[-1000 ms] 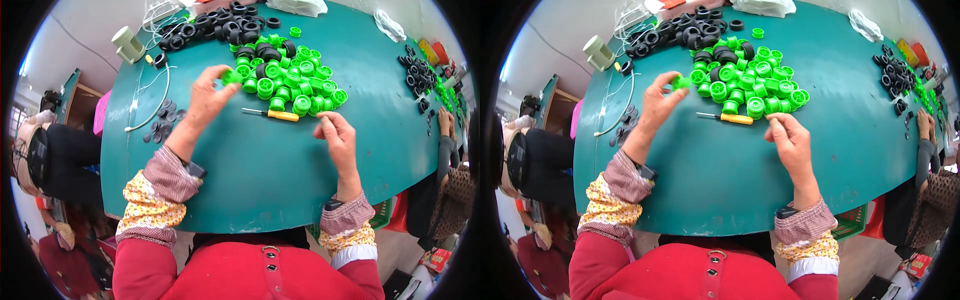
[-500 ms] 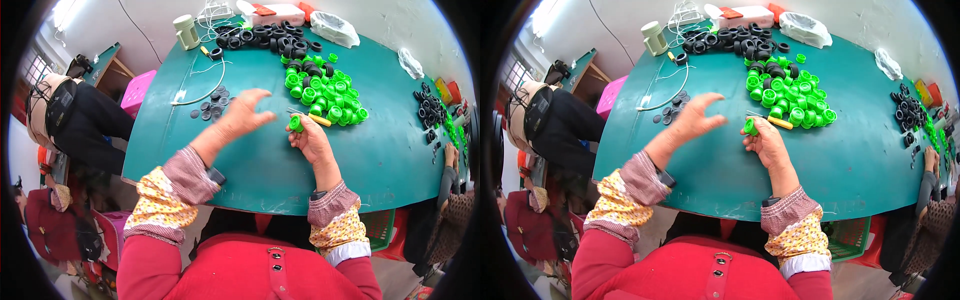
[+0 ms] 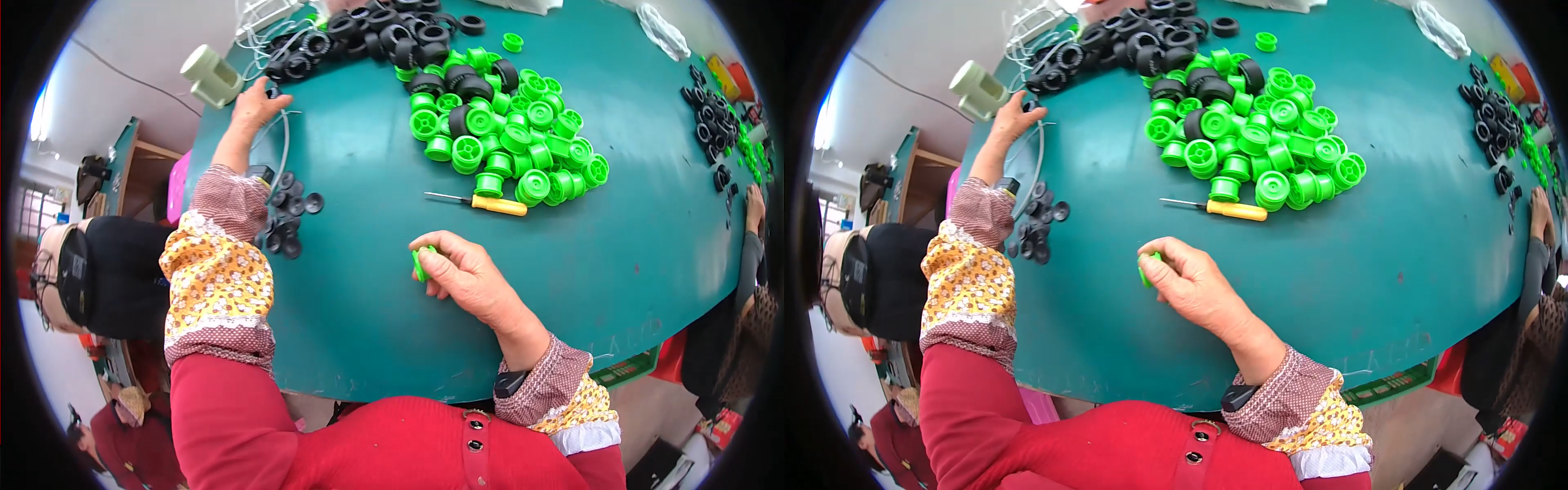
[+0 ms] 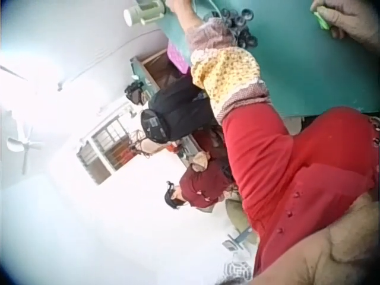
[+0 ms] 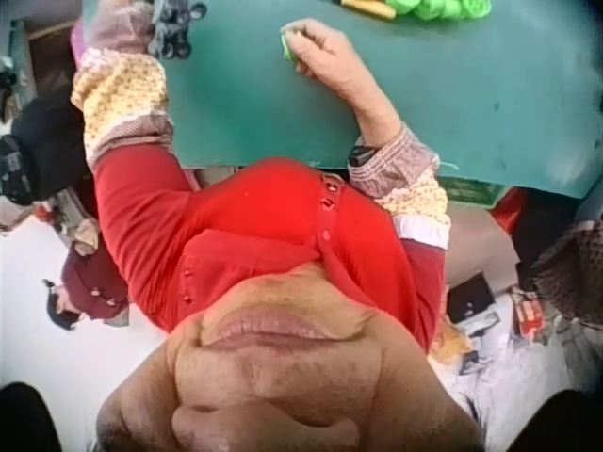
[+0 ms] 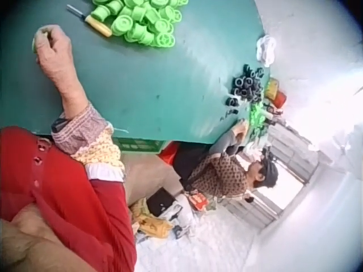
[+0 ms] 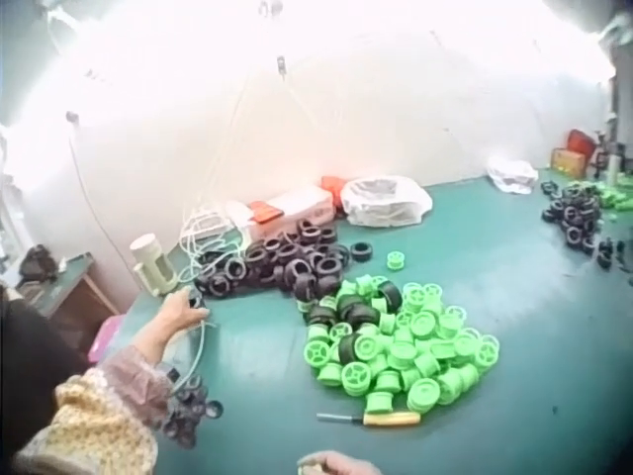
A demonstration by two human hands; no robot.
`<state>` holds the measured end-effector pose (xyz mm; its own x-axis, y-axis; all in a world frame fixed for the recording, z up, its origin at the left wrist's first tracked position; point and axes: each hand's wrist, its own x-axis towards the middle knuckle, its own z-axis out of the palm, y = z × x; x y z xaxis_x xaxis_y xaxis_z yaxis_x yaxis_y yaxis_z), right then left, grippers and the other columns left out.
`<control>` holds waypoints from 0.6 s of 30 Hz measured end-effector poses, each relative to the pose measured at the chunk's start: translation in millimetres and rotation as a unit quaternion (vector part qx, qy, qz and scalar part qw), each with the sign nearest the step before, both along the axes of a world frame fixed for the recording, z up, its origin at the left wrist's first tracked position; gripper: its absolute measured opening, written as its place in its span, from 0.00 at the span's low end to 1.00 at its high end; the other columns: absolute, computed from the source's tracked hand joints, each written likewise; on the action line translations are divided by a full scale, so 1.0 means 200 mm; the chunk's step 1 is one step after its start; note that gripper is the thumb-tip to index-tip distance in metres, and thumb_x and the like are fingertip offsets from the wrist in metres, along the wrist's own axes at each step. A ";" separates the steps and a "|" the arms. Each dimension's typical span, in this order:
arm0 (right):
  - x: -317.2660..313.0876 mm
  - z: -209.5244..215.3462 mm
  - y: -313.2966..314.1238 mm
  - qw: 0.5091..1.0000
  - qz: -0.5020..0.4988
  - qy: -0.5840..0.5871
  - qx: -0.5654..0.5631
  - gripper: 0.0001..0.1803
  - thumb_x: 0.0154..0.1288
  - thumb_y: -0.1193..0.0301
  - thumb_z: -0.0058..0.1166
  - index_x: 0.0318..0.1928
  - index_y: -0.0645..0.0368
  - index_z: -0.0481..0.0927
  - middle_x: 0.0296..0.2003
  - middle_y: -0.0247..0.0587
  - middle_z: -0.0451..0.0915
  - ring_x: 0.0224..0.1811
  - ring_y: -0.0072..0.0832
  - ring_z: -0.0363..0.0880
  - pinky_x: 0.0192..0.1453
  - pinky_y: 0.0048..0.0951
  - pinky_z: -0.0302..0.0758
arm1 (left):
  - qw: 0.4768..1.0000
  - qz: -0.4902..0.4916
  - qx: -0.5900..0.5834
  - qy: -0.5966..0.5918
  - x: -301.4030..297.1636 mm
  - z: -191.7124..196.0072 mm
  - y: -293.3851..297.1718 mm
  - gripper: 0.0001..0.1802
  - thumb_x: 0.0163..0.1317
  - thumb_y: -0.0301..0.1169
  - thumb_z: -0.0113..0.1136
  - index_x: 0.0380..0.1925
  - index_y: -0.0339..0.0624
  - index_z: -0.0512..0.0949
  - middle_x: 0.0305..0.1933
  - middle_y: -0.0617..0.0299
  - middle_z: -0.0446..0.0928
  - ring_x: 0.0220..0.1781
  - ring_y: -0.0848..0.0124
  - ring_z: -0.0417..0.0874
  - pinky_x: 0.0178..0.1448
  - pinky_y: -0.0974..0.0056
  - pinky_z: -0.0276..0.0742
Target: Assembling plastic components by inserting green caps into black rings at a workstation.
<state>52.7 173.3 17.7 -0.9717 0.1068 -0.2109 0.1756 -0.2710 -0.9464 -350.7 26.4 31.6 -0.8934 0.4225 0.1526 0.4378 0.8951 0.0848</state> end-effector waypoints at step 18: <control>0.00 -0.04 0.04 0.999 0.028 -0.026 0.038 0.21 0.64 0.53 0.40 0.43 0.58 0.71 0.22 0.37 0.73 0.16 0.17 0.69 0.19 0.15 0.67 | 0.761 -0.142 0.573 -0.268 0.90 0.14 -0.11 0.21 0.54 0.37 0.53 0.46 0.37 0.71 0.38 0.58 0.77 0.37 0.67 0.80 0.33 0.69 0.74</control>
